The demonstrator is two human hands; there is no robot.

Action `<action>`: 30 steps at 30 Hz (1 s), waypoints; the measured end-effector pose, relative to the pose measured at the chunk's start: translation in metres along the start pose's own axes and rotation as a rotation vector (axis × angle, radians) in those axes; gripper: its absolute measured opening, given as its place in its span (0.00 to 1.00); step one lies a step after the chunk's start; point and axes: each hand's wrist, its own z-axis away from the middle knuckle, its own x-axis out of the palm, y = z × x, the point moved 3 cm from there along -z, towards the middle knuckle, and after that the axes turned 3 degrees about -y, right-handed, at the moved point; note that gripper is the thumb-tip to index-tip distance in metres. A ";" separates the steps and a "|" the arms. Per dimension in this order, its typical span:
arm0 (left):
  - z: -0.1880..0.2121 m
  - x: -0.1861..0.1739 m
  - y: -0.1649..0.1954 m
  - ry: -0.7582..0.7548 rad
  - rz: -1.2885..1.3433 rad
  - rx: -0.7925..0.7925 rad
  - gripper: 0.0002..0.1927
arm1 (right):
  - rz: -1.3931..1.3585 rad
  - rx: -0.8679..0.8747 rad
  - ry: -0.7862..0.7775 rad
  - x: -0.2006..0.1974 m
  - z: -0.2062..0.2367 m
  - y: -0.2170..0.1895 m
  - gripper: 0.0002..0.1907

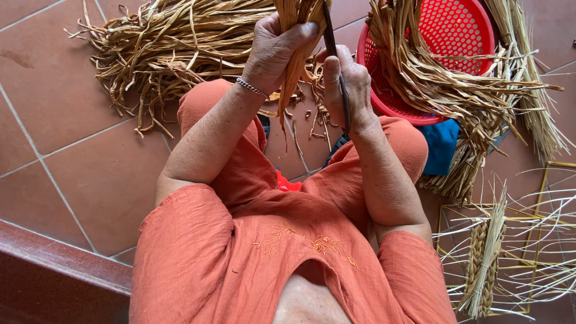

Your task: The person sits on a tiled floor and uses shears to trim dried plant stems. They hold the stems in one hand and cut them into smaller pieces with the shears, placing the cut pieces into a red basket.

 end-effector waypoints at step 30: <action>0.007 0.016 0.007 -0.091 0.060 -0.046 0.11 | 0.011 -0.217 0.082 0.008 0.004 0.001 0.42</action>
